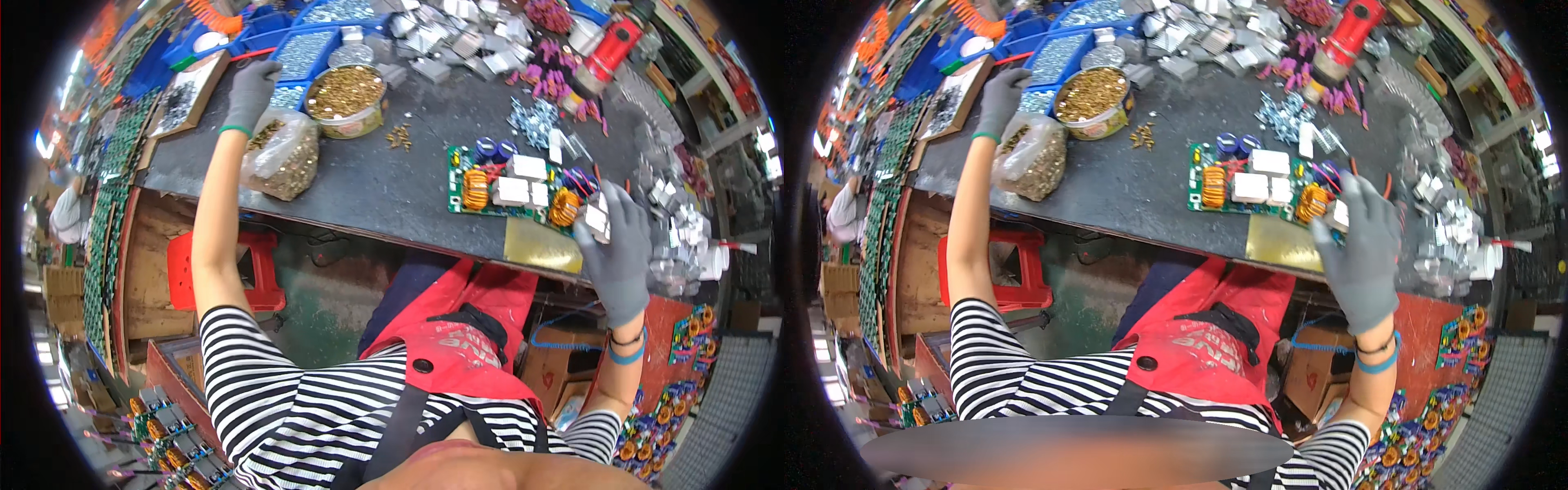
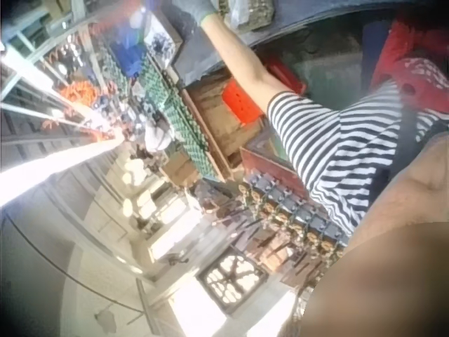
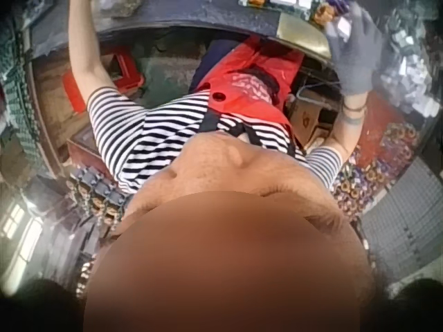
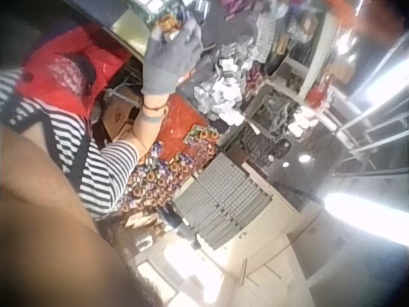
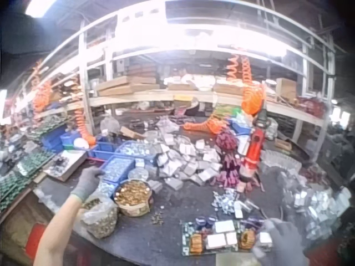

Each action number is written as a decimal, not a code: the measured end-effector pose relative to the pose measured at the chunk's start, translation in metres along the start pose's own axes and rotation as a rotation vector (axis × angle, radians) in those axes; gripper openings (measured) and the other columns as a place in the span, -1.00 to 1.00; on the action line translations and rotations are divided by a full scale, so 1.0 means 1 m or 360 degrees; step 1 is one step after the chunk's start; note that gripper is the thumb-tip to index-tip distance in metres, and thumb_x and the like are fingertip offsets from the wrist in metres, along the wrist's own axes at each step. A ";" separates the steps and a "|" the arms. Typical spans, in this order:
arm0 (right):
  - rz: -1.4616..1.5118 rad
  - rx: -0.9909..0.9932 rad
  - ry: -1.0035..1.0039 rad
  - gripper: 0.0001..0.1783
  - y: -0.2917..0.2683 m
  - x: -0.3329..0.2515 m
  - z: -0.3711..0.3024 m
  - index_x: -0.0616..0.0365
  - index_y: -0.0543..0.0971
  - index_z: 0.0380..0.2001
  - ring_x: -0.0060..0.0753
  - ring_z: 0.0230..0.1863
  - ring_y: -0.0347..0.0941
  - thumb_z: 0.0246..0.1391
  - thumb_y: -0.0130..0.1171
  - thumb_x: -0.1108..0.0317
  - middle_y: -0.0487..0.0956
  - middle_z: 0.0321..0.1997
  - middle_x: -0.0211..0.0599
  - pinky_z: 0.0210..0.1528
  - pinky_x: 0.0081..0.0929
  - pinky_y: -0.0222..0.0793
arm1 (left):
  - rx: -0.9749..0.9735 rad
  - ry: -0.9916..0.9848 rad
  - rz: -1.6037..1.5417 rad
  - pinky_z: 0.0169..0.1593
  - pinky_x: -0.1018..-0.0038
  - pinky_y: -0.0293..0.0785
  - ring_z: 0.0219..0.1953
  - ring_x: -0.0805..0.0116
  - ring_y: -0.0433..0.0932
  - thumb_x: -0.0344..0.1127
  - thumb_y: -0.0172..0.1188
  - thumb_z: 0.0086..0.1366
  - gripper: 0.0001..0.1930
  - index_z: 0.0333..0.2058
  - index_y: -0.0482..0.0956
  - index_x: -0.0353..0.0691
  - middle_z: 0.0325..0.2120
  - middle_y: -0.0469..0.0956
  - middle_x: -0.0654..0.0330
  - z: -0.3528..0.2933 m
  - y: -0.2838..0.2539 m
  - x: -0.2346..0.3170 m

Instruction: Assemble electronic components onto a printed circuit board using manual tools and an electric screwdriver.

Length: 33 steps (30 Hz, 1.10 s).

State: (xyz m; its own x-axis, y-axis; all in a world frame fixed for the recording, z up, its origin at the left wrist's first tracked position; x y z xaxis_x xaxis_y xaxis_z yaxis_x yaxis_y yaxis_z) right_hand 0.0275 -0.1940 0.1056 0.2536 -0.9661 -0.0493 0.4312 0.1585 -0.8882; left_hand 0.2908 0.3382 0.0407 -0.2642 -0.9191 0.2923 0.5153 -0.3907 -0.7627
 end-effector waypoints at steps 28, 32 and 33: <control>0.0016 -0.1060 -0.0613 -0.38 0.148 -0.086 0.089 0.11 0.47 0.04 -0.07 0.03 0.46 -0.12 0.37 0.16 0.51 -0.11 -0.08 0.12 -0.15 0.29 | -0.0592 0.0250 -0.0968 -0.16 0.31 0.50 -0.22 0.10 0.57 -0.40 0.33 0.13 -0.67 -0.09 0.62 -0.21 -0.27 0.58 0.08 -0.168 0.075 0.216; 0.0044 -0.1043 -0.0661 -0.40 0.155 -0.098 0.091 0.12 0.48 0.02 -0.05 0.03 0.46 -0.11 0.37 0.17 0.51 -0.10 -0.07 0.14 -0.14 0.28 | -0.0585 0.0353 -0.0764 -0.11 0.21 0.44 -0.16 0.08 0.49 -0.32 0.34 0.10 -0.72 -0.18 0.62 -0.19 -0.32 0.52 0.13 -0.169 0.086 0.207; 0.0045 -0.1053 -0.0673 -0.41 0.156 -0.100 0.092 0.13 0.48 0.01 -0.04 0.03 0.46 -0.11 0.37 0.16 0.51 -0.10 -0.07 0.14 -0.13 0.27 | -0.0586 0.0346 -0.0769 -0.11 0.21 0.44 -0.16 0.08 0.49 -0.32 0.34 0.10 -0.72 -0.18 0.62 -0.19 -0.32 0.52 0.13 -0.171 0.086 0.206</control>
State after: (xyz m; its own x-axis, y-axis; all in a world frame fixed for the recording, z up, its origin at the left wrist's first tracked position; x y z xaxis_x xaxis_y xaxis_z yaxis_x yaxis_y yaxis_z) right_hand 0.1490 -0.0541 0.0135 0.6220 -0.7829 -0.0161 -0.1520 -0.1005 -0.9833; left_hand 0.1412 0.1237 -0.0631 -0.5753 -0.5976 0.5584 -0.0065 -0.6794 -0.7338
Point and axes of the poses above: each hand's wrist, its own z-axis towards the middle knuckle, its own y-axis out of the palm, x = y × z, the point moved 2 cm from there along z, towards the middle knuckle
